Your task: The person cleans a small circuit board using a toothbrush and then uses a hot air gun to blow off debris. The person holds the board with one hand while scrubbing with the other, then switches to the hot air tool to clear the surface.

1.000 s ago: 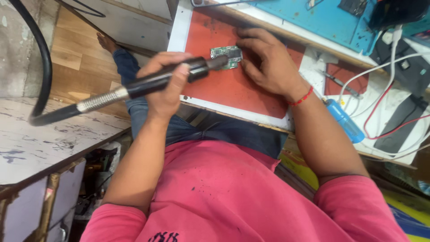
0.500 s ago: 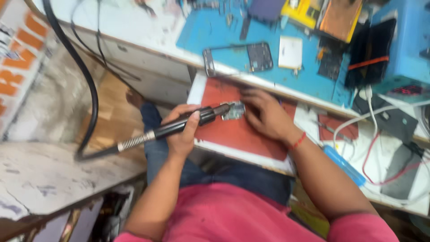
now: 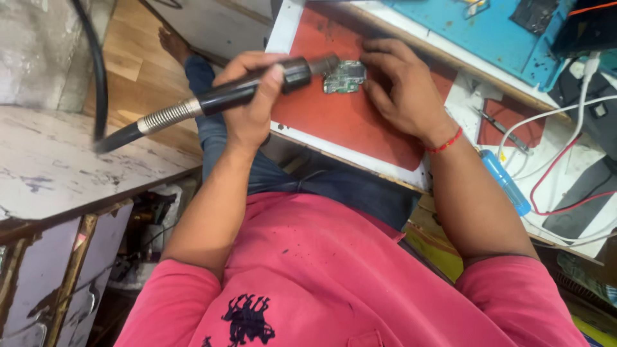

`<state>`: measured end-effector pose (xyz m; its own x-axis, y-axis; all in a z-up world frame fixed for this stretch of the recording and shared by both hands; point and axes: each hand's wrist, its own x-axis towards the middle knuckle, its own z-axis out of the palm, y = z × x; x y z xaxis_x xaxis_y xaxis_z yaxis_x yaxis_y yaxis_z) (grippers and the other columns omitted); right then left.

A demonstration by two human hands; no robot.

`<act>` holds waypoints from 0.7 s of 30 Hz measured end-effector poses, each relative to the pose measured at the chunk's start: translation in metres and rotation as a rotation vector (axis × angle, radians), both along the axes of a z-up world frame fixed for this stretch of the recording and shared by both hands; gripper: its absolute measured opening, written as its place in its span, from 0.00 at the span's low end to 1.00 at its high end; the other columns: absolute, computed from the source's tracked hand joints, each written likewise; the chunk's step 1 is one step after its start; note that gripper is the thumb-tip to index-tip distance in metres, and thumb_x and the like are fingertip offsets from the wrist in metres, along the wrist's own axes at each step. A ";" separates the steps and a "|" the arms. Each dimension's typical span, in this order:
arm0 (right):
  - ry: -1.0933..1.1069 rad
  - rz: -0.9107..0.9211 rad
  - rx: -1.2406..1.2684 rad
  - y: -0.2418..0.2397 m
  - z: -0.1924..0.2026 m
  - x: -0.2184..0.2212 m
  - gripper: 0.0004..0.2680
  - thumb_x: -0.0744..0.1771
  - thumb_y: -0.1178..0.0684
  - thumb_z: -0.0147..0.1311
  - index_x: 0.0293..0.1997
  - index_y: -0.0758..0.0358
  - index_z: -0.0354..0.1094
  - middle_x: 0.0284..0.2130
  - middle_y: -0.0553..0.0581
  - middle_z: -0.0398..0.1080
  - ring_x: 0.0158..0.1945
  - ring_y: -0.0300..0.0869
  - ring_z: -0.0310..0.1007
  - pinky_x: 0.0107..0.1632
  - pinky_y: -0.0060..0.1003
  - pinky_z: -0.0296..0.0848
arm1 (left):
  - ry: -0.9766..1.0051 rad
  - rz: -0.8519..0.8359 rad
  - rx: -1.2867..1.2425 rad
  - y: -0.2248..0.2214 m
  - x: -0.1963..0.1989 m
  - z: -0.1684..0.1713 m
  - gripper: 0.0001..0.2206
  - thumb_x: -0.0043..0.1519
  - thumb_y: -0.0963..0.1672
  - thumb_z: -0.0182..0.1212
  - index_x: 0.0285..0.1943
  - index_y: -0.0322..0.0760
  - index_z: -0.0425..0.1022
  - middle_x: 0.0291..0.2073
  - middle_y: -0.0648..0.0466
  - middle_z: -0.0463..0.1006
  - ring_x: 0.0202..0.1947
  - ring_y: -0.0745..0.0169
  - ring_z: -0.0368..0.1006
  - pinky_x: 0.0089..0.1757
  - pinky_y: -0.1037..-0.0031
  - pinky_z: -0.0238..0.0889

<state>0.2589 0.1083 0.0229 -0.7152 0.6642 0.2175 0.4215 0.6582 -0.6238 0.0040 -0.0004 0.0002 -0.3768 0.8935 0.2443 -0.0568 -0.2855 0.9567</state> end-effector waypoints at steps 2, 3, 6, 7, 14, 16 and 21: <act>-0.004 0.003 0.004 0.001 0.002 0.001 0.13 0.67 0.63 0.58 0.58 0.72 0.69 0.60 0.65 0.68 0.62 0.59 0.70 0.63 0.46 0.72 | 0.117 -0.113 0.096 0.003 0.000 0.003 0.09 0.68 0.42 0.64 0.50 0.28 0.77 0.47 0.46 0.82 0.47 0.62 0.79 0.52 0.74 0.71; -0.009 0.004 0.000 -0.001 0.002 0.002 0.13 0.67 0.63 0.59 0.58 0.72 0.69 0.60 0.65 0.67 0.62 0.59 0.70 0.63 0.46 0.72 | 0.172 -0.170 0.138 0.002 0.001 0.001 0.09 0.68 0.42 0.64 0.50 0.28 0.77 0.48 0.45 0.82 0.47 0.62 0.79 0.52 0.74 0.71; 0.025 0.004 -0.032 0.002 0.001 -0.003 0.13 0.66 0.64 0.58 0.58 0.71 0.69 0.61 0.65 0.67 0.62 0.57 0.72 0.61 0.44 0.73 | -0.011 0.020 -0.052 0.001 -0.002 -0.003 0.10 0.67 0.43 0.65 0.51 0.28 0.78 0.44 0.47 0.84 0.45 0.63 0.80 0.51 0.73 0.73; 0.021 0.011 -0.021 0.002 0.000 -0.003 0.13 0.67 0.64 0.58 0.58 0.71 0.69 0.61 0.65 0.67 0.62 0.57 0.71 0.62 0.44 0.73 | 0.080 -0.038 0.017 0.000 -0.004 -0.004 0.10 0.67 0.43 0.65 0.51 0.28 0.78 0.45 0.46 0.83 0.46 0.62 0.80 0.51 0.73 0.73; 0.011 0.010 -0.011 0.002 0.003 -0.002 0.13 0.67 0.64 0.59 0.57 0.72 0.69 0.61 0.65 0.68 0.64 0.57 0.70 0.65 0.44 0.71 | 0.201 -0.092 0.087 0.002 -0.004 -0.003 0.09 0.68 0.43 0.66 0.48 0.28 0.78 0.46 0.45 0.83 0.46 0.60 0.81 0.52 0.73 0.73; -0.002 0.009 -0.024 0.001 -0.001 0.001 0.13 0.67 0.64 0.59 0.57 0.72 0.69 0.61 0.65 0.68 0.64 0.57 0.70 0.65 0.44 0.71 | 0.174 -0.110 0.087 -0.002 -0.002 -0.007 0.09 0.68 0.43 0.67 0.49 0.28 0.77 0.47 0.45 0.83 0.47 0.60 0.80 0.52 0.74 0.72; 0.005 0.005 -0.027 0.000 0.004 0.000 0.13 0.66 0.64 0.58 0.57 0.73 0.69 0.60 0.66 0.67 0.64 0.58 0.68 0.65 0.46 0.70 | 0.163 -0.131 0.079 0.003 -0.004 -0.013 0.10 0.66 0.43 0.66 0.48 0.30 0.76 0.46 0.46 0.82 0.48 0.60 0.80 0.54 0.71 0.73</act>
<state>0.2593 0.1083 0.0265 -0.7177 0.6660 0.2035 0.4146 0.6434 -0.6435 -0.0004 0.0026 -0.0126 -0.2083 0.9080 0.3635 0.0553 -0.3601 0.9313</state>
